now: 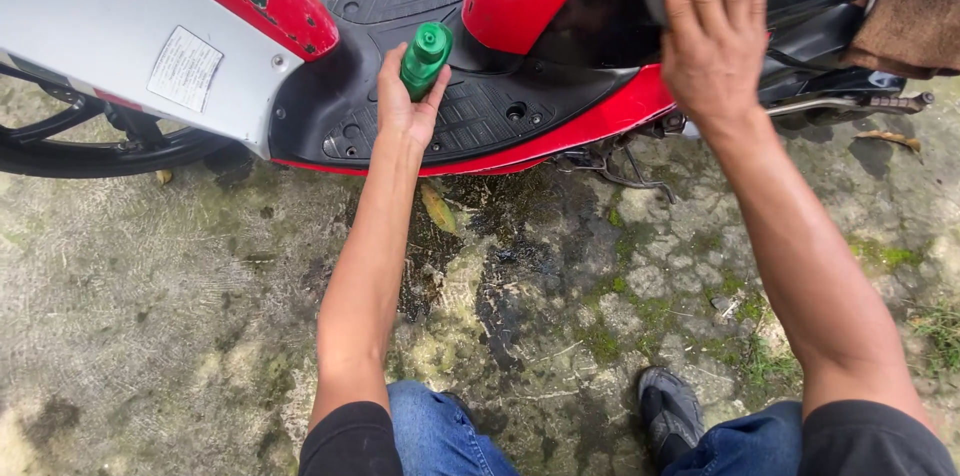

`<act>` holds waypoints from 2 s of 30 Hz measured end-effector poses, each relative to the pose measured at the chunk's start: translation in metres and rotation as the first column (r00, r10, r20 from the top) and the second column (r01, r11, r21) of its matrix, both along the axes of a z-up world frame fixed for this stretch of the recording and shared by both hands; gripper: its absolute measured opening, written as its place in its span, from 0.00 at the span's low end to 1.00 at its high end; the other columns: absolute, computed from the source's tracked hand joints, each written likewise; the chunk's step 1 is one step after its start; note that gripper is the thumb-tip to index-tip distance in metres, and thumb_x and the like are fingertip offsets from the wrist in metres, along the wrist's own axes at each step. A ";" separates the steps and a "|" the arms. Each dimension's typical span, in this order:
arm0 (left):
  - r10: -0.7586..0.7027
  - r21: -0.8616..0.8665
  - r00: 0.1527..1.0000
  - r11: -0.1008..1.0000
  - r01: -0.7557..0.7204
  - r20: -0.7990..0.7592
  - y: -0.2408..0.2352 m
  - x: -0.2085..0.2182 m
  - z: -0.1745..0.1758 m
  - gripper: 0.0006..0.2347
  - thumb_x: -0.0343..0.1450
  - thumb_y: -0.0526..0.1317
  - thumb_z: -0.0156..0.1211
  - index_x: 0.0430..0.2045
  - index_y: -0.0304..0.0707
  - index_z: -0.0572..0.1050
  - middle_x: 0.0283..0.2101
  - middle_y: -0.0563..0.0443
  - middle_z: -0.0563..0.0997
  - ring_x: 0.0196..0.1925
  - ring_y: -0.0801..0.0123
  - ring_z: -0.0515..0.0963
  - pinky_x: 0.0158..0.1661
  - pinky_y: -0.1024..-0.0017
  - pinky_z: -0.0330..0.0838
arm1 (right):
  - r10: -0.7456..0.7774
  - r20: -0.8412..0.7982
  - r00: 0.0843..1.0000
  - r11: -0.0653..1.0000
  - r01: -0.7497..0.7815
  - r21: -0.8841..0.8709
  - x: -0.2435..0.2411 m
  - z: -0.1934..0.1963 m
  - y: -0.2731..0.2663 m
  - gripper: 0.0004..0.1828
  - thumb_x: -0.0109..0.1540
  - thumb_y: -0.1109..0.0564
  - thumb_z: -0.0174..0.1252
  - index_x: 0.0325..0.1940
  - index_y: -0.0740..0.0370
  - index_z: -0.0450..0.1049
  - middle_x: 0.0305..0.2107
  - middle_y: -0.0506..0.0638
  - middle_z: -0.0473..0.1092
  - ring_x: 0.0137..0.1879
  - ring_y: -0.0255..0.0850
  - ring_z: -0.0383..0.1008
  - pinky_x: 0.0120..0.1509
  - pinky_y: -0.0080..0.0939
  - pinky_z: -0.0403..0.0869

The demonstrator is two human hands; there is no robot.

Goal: The person applies liquid from a green bottle onto the floorboard of a red scooter and scrubs the surface with a round sponge. They then wipe the area with a brown cloth to remove the residue.

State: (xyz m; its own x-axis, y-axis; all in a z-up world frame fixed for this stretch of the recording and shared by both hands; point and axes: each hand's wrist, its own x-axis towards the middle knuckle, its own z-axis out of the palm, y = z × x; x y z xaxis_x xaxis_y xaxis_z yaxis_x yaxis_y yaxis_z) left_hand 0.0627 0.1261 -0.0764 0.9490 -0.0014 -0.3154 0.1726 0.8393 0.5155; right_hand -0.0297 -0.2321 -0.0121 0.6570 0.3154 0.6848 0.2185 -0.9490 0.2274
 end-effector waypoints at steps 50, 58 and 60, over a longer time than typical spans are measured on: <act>-0.692 0.298 0.440 0.325 0.898 -0.572 -0.040 -0.097 -0.255 0.19 0.72 0.45 0.44 0.52 0.31 0.66 0.47 0.34 0.72 0.43 0.56 0.79 0.36 0.72 0.83 | 0.115 -0.039 0.993 0.914 -0.121 -0.388 -0.029 -0.157 -0.023 0.38 0.75 0.61 0.71 0.84 0.48 0.59 0.80 0.47 0.40 0.83 0.46 0.33 0.86 0.57 0.40; -0.638 0.182 0.371 0.344 0.921 -0.675 -0.032 -0.085 -0.235 0.35 0.68 0.59 0.59 0.60 0.28 0.60 0.41 0.31 0.69 0.40 0.49 0.79 0.44 0.47 0.85 | 0.300 0.023 0.954 0.923 -0.284 -0.259 -0.031 -0.166 0.039 0.29 0.68 0.53 0.39 0.71 0.45 0.73 0.70 0.40 0.67 0.77 0.44 0.62 0.84 0.50 0.54; -0.712 0.250 0.301 0.179 0.952 -0.634 -0.032 -0.084 -0.228 0.30 0.74 0.53 0.46 0.70 0.40 0.54 0.67 0.21 0.62 0.57 0.32 0.77 0.42 0.65 0.86 | 0.267 0.016 0.963 0.952 -0.261 -0.161 -0.038 -0.142 0.020 0.28 0.71 0.68 0.61 0.75 0.58 0.67 0.74 0.52 0.57 0.77 0.45 0.62 0.67 0.47 0.79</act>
